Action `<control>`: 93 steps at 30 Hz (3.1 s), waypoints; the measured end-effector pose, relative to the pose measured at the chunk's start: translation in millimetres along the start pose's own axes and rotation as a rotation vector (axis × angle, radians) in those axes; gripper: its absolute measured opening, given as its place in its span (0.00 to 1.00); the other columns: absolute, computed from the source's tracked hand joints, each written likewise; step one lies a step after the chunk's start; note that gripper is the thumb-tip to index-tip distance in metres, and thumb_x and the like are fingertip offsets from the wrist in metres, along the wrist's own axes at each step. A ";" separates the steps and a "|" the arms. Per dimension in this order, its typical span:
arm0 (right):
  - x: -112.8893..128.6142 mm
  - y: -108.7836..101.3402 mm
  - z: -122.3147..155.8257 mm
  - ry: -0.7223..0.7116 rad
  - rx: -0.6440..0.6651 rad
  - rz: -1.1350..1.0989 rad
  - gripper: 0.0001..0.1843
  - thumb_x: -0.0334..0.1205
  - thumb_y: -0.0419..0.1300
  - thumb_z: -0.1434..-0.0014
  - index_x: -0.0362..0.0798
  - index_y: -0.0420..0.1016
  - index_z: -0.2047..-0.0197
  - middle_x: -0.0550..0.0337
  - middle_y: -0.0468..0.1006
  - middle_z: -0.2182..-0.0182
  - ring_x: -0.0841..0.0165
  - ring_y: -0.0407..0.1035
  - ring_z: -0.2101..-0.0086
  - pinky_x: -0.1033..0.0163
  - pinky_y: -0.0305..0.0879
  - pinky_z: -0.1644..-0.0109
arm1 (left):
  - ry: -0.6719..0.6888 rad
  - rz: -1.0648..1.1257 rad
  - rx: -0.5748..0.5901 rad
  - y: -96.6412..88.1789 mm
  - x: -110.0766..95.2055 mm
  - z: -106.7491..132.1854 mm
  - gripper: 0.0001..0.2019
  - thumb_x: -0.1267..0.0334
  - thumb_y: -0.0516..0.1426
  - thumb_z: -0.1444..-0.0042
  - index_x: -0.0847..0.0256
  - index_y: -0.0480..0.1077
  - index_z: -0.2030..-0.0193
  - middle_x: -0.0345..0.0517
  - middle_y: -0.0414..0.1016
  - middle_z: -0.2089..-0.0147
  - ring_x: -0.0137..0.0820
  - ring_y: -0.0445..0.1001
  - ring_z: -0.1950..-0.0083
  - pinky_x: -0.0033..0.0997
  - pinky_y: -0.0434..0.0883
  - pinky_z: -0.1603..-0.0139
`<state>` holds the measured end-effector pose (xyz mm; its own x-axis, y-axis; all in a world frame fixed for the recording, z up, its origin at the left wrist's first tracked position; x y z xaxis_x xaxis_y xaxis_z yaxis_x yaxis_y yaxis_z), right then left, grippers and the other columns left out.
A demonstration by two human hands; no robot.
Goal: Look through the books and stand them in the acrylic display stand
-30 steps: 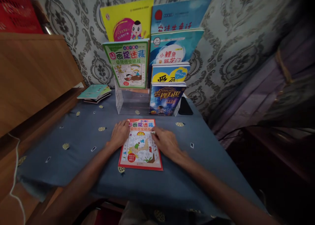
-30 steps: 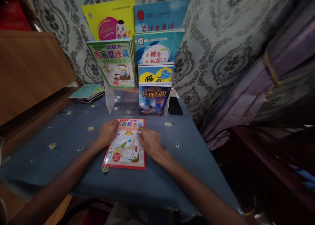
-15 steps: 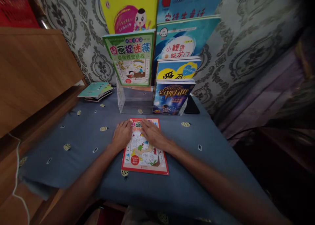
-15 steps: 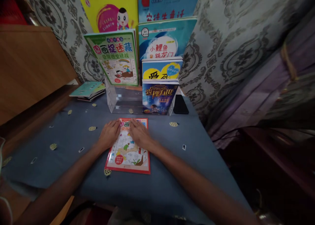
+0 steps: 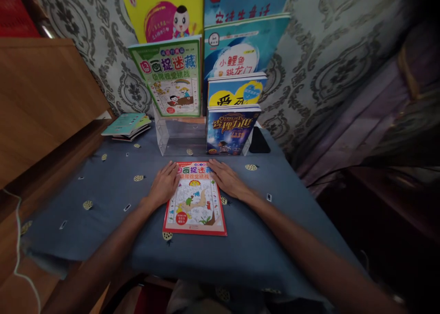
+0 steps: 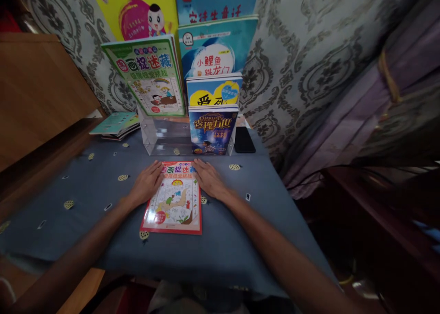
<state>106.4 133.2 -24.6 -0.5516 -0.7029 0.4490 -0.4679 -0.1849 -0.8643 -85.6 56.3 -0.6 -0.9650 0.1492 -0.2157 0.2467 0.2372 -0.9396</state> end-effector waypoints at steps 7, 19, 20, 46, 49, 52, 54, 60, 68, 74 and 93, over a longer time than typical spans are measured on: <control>-7.1 1.3 -2.4 -0.007 0.004 -0.070 0.29 0.40 0.41 0.29 0.48 0.57 0.28 0.52 0.61 0.31 0.60 0.52 0.31 0.42 0.49 0.28 | 0.268 0.031 0.267 14.1 -43.1 -4.2 0.26 0.55 0.46 0.30 0.60 0.57 0.28 0.54 0.54 0.25 0.39 0.51 0.23 0.52 0.49 0.25; -1.5 1.5 -3.0 0.015 0.031 -0.033 0.31 0.45 0.45 0.30 0.40 0.57 0.28 0.47 0.59 0.30 0.58 0.50 0.30 0.44 0.47 0.27 | 0.666 0.225 0.476 6.7 -131.4 50.7 0.23 0.54 0.46 0.28 0.44 0.55 0.28 0.41 0.57 0.25 0.36 0.50 0.23 0.56 0.39 0.24; -0.8 0.8 -2.7 0.016 0.026 -0.033 0.31 0.46 0.46 0.30 0.42 0.57 0.28 0.48 0.59 0.30 0.58 0.50 0.30 0.44 0.47 0.27 | 0.683 0.239 0.492 4.1 -134.7 57.5 0.23 0.54 0.47 0.28 0.42 0.56 0.29 0.41 0.57 0.25 0.36 0.50 0.23 0.57 0.38 0.24; 6.5 -7.2 5.6 -0.063 -0.053 0.034 0.25 0.39 0.48 0.31 0.39 0.67 0.35 0.41 0.65 0.33 0.56 0.56 0.32 0.44 0.55 0.29 | 0.825 0.095 0.442 11.7 -132.7 48.9 0.21 0.61 0.43 0.26 0.50 0.60 0.30 0.43 0.58 0.26 0.34 0.51 0.23 0.55 0.40 0.23; 5.0 -6.9 5.9 -0.073 -0.063 0.035 0.25 0.40 0.48 0.31 0.41 0.68 0.35 0.42 0.65 0.33 0.56 0.56 0.32 0.43 0.56 0.30 | 0.826 0.089 0.421 11.2 -132.0 46.5 0.21 0.59 0.42 0.26 0.49 0.59 0.30 0.42 0.59 0.26 0.33 0.51 0.23 0.54 0.39 0.23; 4.0 -6.1 6.3 -0.071 -0.072 0.037 0.25 0.41 0.50 0.31 0.44 0.68 0.35 0.45 0.66 0.33 0.55 0.57 0.32 0.41 0.56 0.30 | 0.820 0.098 0.402 9.8 -133.3 47.7 0.21 0.58 0.42 0.26 0.47 0.59 0.30 0.40 0.58 0.26 0.32 0.50 0.23 0.52 0.37 0.23; 3.9 -5.7 6.4 -0.062 -0.071 0.042 0.25 0.41 0.50 0.31 0.45 0.68 0.35 0.46 0.65 0.33 0.56 0.57 0.32 0.41 0.56 0.30 | 0.807 0.118 0.398 8.5 -132.9 48.4 0.22 0.54 0.44 0.27 0.47 0.57 0.29 0.42 0.58 0.26 0.33 0.51 0.23 0.52 0.38 0.23; 7.5 -5.6 5.0 -0.044 -0.046 0.073 0.26 0.42 0.48 0.31 0.45 0.67 0.34 0.45 0.65 0.33 0.56 0.56 0.32 0.41 0.56 0.30 | 0.576 0.135 0.386 11.8 -85.0 20.7 0.25 0.52 0.40 0.27 0.54 0.53 0.27 0.45 0.56 0.25 0.30 0.51 0.23 0.43 0.48 0.23; 7.9 -3.9 5.8 -0.025 -0.004 0.148 0.26 0.42 0.46 0.30 0.44 0.66 0.33 0.45 0.63 0.32 0.55 0.55 0.32 0.40 0.55 0.30 | 0.126 0.034 0.260 12.9 27.3 -37.0 0.28 0.52 0.37 0.28 0.60 0.53 0.27 0.51 0.51 0.24 0.37 0.48 0.23 0.51 0.49 0.25; 62.2 14.6 -16.4 -0.171 0.082 0.205 0.25 0.38 0.47 0.31 0.41 0.68 0.35 0.43 0.66 0.33 0.55 0.57 0.32 0.43 0.54 0.29 | 0.131 0.050 0.219 13.7 29.8 -39.2 0.27 0.53 0.38 0.28 0.59 0.55 0.27 0.50 0.54 0.24 0.36 0.50 0.23 0.49 0.51 0.26; 141.1 36.8 73.7 -0.327 0.208 -0.005 0.31 0.47 0.49 0.28 0.45 0.53 0.27 0.45 0.56 0.28 0.58 0.45 0.29 0.43 0.50 0.27 | 0.140 0.062 0.214 15.3 31.7 -37.9 0.26 0.54 0.38 0.28 0.59 0.55 0.28 0.50 0.53 0.24 0.36 0.51 0.23 0.50 0.51 0.26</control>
<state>62.3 -23.4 -9.8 -0.2849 -0.8772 0.3864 -0.3017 -0.3005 -0.9048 -109.0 101.0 -11.7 -0.9232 0.2918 -0.2501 0.2665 0.0173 -0.9637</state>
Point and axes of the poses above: each hand's wrist, its own z-axis away from the middle knuckle, its own y-axis out of the palm, x = y × z, the point moved 8 cm from there along -z, towards the middle knuckle
